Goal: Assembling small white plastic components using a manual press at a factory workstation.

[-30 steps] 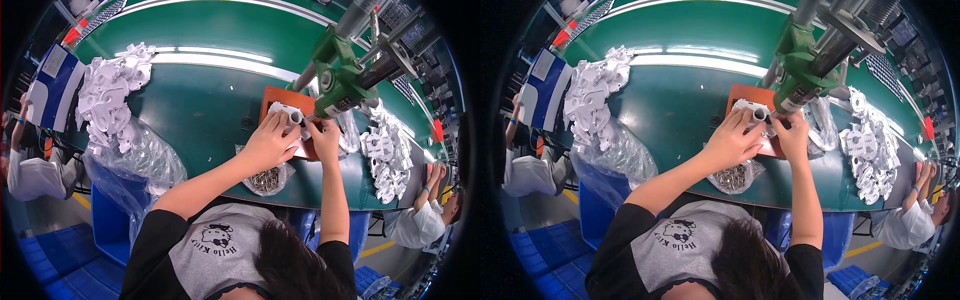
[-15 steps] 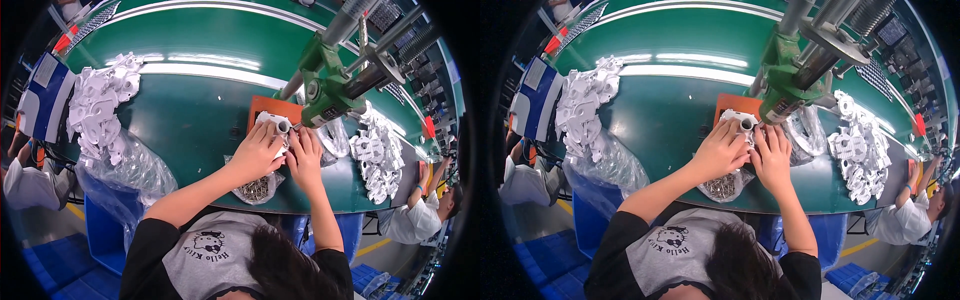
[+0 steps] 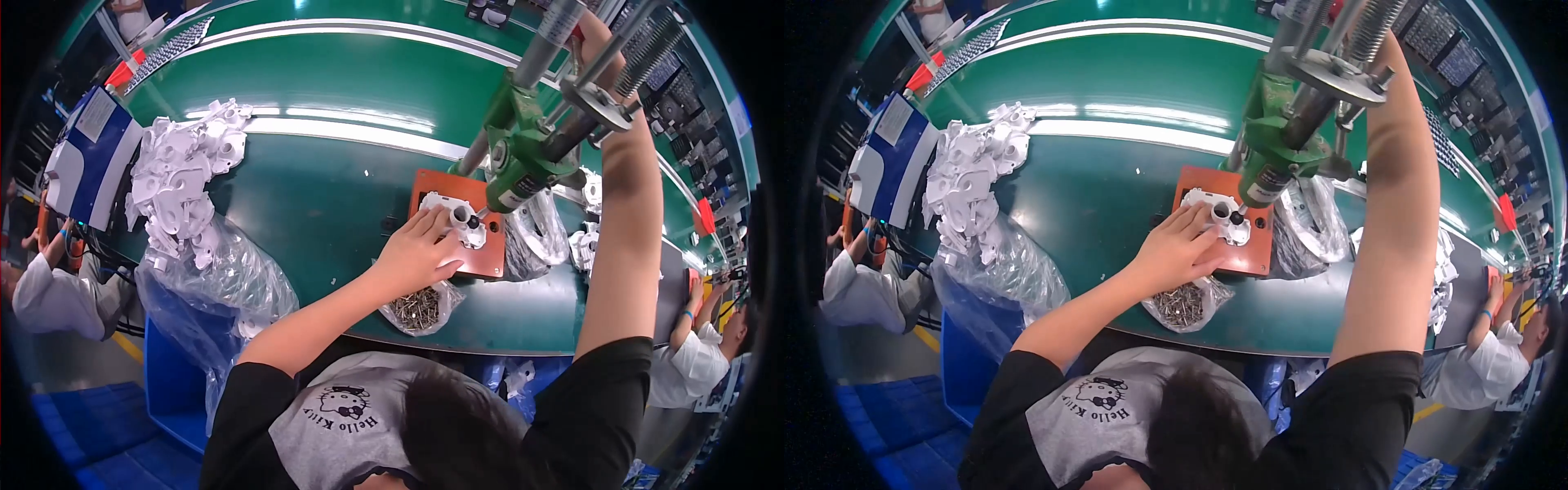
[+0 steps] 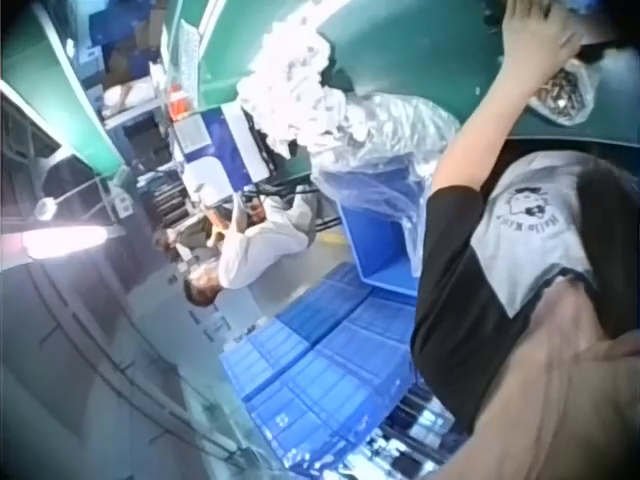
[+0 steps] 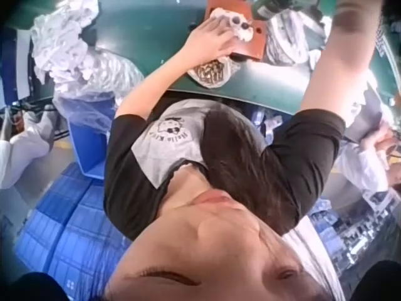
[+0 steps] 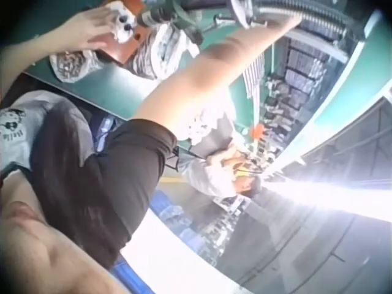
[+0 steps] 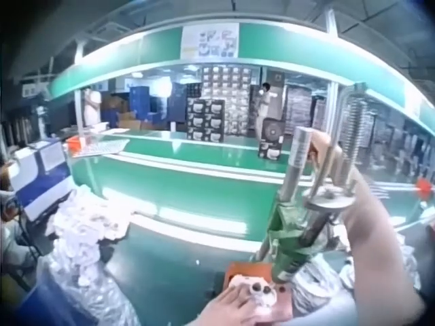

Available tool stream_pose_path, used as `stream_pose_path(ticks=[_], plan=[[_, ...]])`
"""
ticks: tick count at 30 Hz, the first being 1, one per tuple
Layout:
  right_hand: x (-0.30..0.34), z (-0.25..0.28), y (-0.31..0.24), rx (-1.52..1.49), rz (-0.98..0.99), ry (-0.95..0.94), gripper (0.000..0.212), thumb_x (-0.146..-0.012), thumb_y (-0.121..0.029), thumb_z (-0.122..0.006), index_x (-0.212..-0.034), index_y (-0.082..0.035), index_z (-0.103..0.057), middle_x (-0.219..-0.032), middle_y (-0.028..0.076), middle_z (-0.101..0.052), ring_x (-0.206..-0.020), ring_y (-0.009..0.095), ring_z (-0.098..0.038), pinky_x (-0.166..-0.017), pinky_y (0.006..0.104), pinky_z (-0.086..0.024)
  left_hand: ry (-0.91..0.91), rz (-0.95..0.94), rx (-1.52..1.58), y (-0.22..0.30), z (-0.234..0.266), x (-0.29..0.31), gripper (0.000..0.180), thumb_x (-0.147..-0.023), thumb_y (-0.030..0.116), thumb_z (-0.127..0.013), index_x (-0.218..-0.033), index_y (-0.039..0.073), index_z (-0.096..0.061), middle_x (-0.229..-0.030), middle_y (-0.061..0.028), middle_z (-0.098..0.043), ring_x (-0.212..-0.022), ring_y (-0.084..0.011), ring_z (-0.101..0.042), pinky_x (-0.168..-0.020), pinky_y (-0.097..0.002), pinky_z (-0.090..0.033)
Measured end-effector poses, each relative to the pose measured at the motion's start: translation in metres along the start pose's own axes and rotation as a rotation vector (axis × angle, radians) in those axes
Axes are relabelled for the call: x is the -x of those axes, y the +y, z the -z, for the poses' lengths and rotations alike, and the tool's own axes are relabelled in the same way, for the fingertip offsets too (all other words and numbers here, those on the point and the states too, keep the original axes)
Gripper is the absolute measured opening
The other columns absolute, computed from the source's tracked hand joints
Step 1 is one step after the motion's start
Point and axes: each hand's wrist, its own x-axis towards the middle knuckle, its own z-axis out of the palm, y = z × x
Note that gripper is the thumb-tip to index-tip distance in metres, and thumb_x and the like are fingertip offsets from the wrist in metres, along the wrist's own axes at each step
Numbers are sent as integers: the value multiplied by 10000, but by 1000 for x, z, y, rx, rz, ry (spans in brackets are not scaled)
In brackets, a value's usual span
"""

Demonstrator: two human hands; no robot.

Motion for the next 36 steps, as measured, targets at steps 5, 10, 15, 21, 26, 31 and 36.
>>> stream_pose_path(ticks=[5,10,15,21,26,31,36], plan=[[32,43,71,-579,4,669,311,-927,-100,-370,-1179,19,-508,-1141,167,-604,-1063,244,-585,-821,255,-502,32,-11,-2,2,-6,-1,392,-726,312,-688,-986,42,-572,-1174,-248,-520,-1106,-368,-516,-982,-445,-411],[265,-24,-22,675,19,1109,159,-866,-122,-590,-948,-15,-674,-811,14,-635,-759,135,-611,-634,219,-475,23,-52,-62,-2,-1,2,425,-718,316,-697,-1005,36,-556,-1177,-251,-510,-1104,-368,-510,-988,-446,-405],[357,-74,-41,-770,210,680,385,-795,-373,-531,-498,-137,-467,-639,-15,-542,-600,166,-498,-786,418,-364,-65,57,87,10,1,-3,485,-761,339,-679,-1113,35,-542,-1196,-227,-521,-1114,-380,-515,-981,-438,-412],[180,-13,-6,-1339,360,638,202,-902,-286,-426,-915,-85,-404,-859,92,-502,-784,199,-494,-853,360,-369,-81,-13,-185,-28,4,-31,508,-783,300,-606,-1224,81,-482,-1254,-202,-482,-1166,-371,-453,-995,-430,-335],[22,-8,33,-1538,110,484,483,-944,-356,-401,-1279,-10,-423,-1059,158,-612,-868,200,-560,-814,276,-407,-478,125,113,-29,48,-80,212,-754,231,-600,-895,75,-568,-852,-151,-595,-899,-332,-571,-813,-429,-427],[35,-153,157,-993,-289,519,532,-883,-303,-567,-1265,55,-474,-1291,207,-504,-1176,281,-496,-990,354,-375,-200,494,275,-83,77,-71,207,-737,204,-627,-819,45,-523,-788,-170,-596,-770,-326,-592,-692,-413,-462],[118,-221,309,408,-702,-80,845,-645,-485,-721,-1384,-256,-381,-1407,279,-320,-1263,412,-379,-950,546,-385,174,689,342,-171,-1,-78,322,-855,194,-587,-1098,18,-469,-983,-229,-611,-927,-368,-597,-778,-393,-472]])
